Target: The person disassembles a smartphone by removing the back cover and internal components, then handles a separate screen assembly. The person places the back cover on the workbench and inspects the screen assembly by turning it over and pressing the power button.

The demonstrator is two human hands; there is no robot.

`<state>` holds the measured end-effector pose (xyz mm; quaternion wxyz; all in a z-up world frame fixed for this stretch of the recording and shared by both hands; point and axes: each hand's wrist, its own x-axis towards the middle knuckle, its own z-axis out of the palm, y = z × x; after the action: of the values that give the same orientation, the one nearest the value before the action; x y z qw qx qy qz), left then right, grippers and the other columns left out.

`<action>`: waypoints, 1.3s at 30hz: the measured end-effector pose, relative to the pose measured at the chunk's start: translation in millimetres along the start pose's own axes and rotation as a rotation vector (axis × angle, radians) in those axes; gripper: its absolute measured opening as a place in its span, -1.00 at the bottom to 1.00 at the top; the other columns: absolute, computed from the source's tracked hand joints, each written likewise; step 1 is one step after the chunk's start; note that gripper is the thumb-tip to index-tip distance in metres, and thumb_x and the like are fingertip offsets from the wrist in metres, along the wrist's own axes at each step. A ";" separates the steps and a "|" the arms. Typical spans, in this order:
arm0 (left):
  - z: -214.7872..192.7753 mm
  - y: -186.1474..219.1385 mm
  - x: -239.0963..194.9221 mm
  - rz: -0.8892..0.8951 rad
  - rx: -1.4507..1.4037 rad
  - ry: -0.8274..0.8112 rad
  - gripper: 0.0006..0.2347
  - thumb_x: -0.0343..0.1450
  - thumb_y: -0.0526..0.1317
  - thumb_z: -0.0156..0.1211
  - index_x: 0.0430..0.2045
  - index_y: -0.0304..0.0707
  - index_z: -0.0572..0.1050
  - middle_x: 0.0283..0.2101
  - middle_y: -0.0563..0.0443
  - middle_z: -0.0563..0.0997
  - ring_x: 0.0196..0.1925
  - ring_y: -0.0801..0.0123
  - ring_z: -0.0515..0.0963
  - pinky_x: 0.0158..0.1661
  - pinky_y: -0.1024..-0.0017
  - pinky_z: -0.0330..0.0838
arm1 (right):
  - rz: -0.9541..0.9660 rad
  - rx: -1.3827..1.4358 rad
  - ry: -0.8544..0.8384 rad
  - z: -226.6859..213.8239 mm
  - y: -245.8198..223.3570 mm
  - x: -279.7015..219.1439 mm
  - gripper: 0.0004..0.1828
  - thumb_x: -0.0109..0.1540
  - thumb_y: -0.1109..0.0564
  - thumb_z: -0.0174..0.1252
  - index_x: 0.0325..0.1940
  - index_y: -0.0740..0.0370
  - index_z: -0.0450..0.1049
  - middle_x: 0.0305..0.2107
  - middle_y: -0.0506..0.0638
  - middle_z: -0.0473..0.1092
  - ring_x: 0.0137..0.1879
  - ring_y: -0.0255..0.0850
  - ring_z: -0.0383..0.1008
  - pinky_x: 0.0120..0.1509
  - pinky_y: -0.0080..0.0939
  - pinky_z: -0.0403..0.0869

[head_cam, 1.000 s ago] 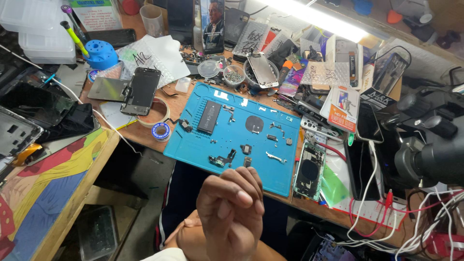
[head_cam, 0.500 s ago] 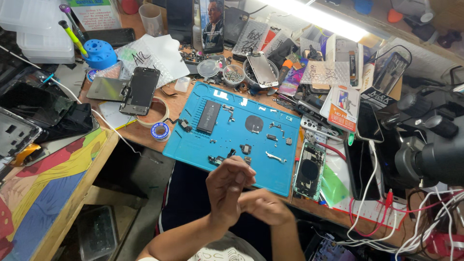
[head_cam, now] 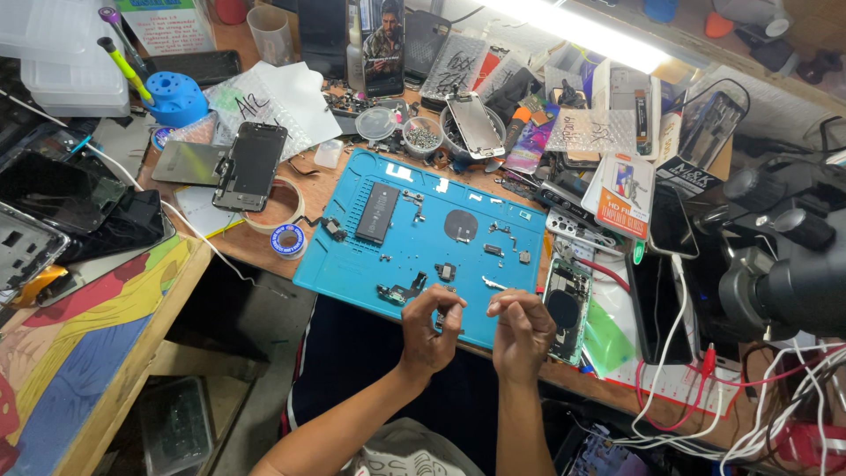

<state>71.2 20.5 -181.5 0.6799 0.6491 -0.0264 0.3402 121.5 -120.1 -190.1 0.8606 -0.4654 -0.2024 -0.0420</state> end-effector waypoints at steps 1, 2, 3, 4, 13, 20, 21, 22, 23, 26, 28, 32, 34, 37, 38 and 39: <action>-0.4 -2.7 -1.0 0.006 -0.001 0.005 -0.93 0.44 -0.37 0.10 -0.43 -0.34 0.51 -0.51 0.05 0.51 -0.54 0.56 0.44 -0.47 0.53 0.34 | -0.023 -0.035 0.024 -0.6 3.7 -0.8 -0.90 0.35 0.28 0.12 -0.21 0.33 0.54 -0.36 0.09 0.51 -0.21 -0.19 0.48 -0.02 -0.17 0.47; -0.7 -4.8 -2.1 0.012 -0.003 0.010 -0.93 0.44 -0.37 0.09 -0.43 -0.34 0.51 -0.51 0.04 0.51 -0.53 0.56 0.43 -0.47 0.52 0.34 | -0.048 -0.078 0.034 -1.0 7.2 -1.9 -0.90 0.35 0.29 0.12 -0.22 0.33 0.54 -0.37 0.08 0.50 -0.22 -0.20 0.48 -0.04 -0.19 0.46; -1.1 -6.6 -2.9 0.017 -0.004 0.015 -0.93 0.43 -0.37 0.09 -0.44 -0.35 0.51 -0.51 0.04 0.51 -0.53 0.55 0.43 -0.46 0.52 0.33 | -0.073 -0.122 0.045 -1.2 10.6 -2.7 -0.91 0.35 0.30 0.13 -0.22 0.33 0.54 -0.39 0.07 0.50 -0.23 -0.22 0.47 -0.06 -0.21 0.46; -1.3 -8.0 -3.6 0.012 -0.003 0.017 -0.93 0.43 -0.38 0.09 -0.43 -0.35 0.51 -0.51 0.04 0.50 -0.52 0.55 0.43 -0.46 0.52 0.33 | -0.099 -0.167 0.054 -1.5 13.4 -2.8 -0.91 0.35 0.30 0.14 -0.23 0.33 0.54 -0.40 0.07 0.50 -0.25 -0.23 0.47 -0.07 -0.23 0.45; -3.2 -11.1 -5.3 -0.008 0.009 0.026 -0.95 0.42 -0.42 0.09 -0.44 -0.35 0.49 -0.51 0.05 0.50 -0.52 0.57 0.42 -0.48 0.55 0.33 | -0.094 -0.327 0.048 1.1 18.6 -9.0 -0.92 0.32 0.28 0.15 -0.26 0.31 0.52 -0.42 0.05 0.47 -0.27 -0.26 0.47 -0.13 -0.27 0.47; -3.3 -11.3 -4.3 0.009 0.062 0.018 -0.95 0.44 -0.41 0.10 -0.41 -0.32 0.49 -0.49 0.05 0.52 -0.51 0.55 0.45 -0.49 0.55 0.36 | -0.067 -0.340 0.038 2.6 17.3 -14.2 -0.94 0.31 0.27 0.18 -0.25 0.32 0.52 -0.40 0.03 0.45 -0.24 -0.28 0.46 -0.11 -0.29 0.46; -3.4 -11.3 -4.2 0.011 0.066 0.018 -0.95 0.43 -0.41 0.10 -0.41 -0.32 0.50 -0.48 0.05 0.53 -0.51 0.55 0.45 -0.49 0.56 0.36 | -0.062 -0.346 0.039 3.1 17.0 -14.8 -0.93 0.32 0.27 0.18 -0.25 0.31 0.52 -0.40 0.02 0.45 -0.24 -0.28 0.46 -0.11 -0.29 0.46; -3.5 -11.3 -4.4 0.003 0.066 0.015 -0.95 0.43 -0.40 0.10 -0.42 -0.32 0.50 -0.49 0.05 0.53 -0.52 0.55 0.45 -0.49 0.56 0.36 | -0.057 -0.352 0.039 3.5 17.0 -14.8 -0.93 0.32 0.27 0.18 -0.26 0.31 0.51 -0.40 0.02 0.45 -0.24 -0.29 0.46 -0.11 -0.29 0.46; -3.8 -11.3 -4.9 -0.005 0.065 0.012 -0.95 0.43 -0.40 0.10 -0.42 -0.32 0.50 -0.50 0.05 0.52 -0.52 0.55 0.45 -0.50 0.56 0.36 | -0.060 -0.358 0.037 3.8 16.8 -14.7 -0.93 0.32 0.26 0.18 -0.26 0.30 0.52 -0.40 0.02 0.45 -0.25 -0.29 0.46 -0.11 -0.29 0.46; -4.0 -12.9 -5.2 -0.018 0.071 0.013 -0.95 0.42 -0.41 0.10 -0.43 -0.31 0.50 -0.51 0.06 0.52 -0.54 0.57 0.45 -0.52 0.58 0.35 | -0.070 -0.379 0.029 5.0 16.2 -14.2 -0.92 0.33 0.25 0.18 -0.25 0.29 0.52 -0.41 0.01 0.46 -0.25 -0.29 0.47 -0.13 -0.30 0.47; -3.6 -15.1 -6.3 0.012 0.060 0.031 -0.94 0.40 -0.43 0.09 -0.44 -0.31 0.50 -0.53 0.07 0.50 -0.54 0.57 0.43 -0.52 0.58 0.34 | -0.081 -0.397 0.023 6.1 16.4 -14.2 -0.92 0.33 0.24 0.17 -0.25 0.28 0.52 -0.42 0.00 0.46 -0.26 -0.30 0.48 -0.15 -0.31 0.48; -3.6 -18.6 -10.3 0.132 0.042 0.081 -0.94 0.37 -0.44 0.06 -0.44 -0.31 0.48 -0.55 0.10 0.44 -0.53 0.55 0.38 -0.49 0.55 0.27 | -0.076 -0.461 0.037 9.3 12.4 -15.1 -0.92 0.32 0.23 0.17 -0.26 0.27 0.51 -0.41 0.01 0.47 -0.26 -0.29 0.50 -0.16 -0.30 0.50; -4.1 -20.7 -11.2 0.177 0.058 0.091 -0.94 0.35 -0.43 0.06 -0.45 -0.30 0.47 -0.56 0.11 0.44 -0.54 0.55 0.36 -0.49 0.54 0.24 | -0.058 -0.438 0.059 10.9 6.2 -15.3 -0.92 0.32 0.24 0.17 -0.26 0.28 0.51 -0.39 0.02 0.46 -0.25 -0.27 0.49 -0.15 -0.28 0.50; -5.2 -23.8 -11.8 0.234 0.063 0.084 -0.94 0.33 -0.43 0.05 -0.46 -0.30 0.47 -0.56 0.10 0.46 -0.55 0.52 0.37 -0.49 0.52 0.22 | -0.104 -0.439 0.059 10.9 -9.4 -11.8 -0.94 0.34 0.25 0.17 -0.22 0.29 0.50 -0.37 0.02 0.46 -0.24 -0.26 0.46 -0.10 -0.27 0.47; -5.4 -24.5 -11.3 0.259 0.048 0.076 -0.93 0.33 -0.43 0.04 -0.46 -0.32 0.48 -0.55 0.09 0.47 -0.53 0.50 0.38 -0.48 0.51 0.22 | -0.128 -0.431 0.058 10.9 -15.5 -8.8 -0.94 0.34 0.25 0.18 -0.22 0.29 0.49 -0.37 0.03 0.46 -0.24 -0.26 0.46 -0.11 -0.27 0.47; -5.4 -24.7 -11.0 0.284 0.033 0.068 -0.93 0.32 -0.44 0.04 -0.46 -0.33 0.48 -0.54 0.09 0.47 -0.52 0.48 0.39 -0.47 0.50 0.23 | -0.152 -0.424 0.058 10.6 -22.5 -5.0 -0.93 0.34 0.25 0.19 -0.23 0.29 0.48 -0.36 0.03 0.46 -0.24 -0.26 0.45 -0.11 -0.26 0.46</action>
<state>72.9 22.5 -208.9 0.6147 0.6379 -0.0895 0.4552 107.8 -124.7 -169.3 0.7433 -0.6180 -0.1988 -0.1616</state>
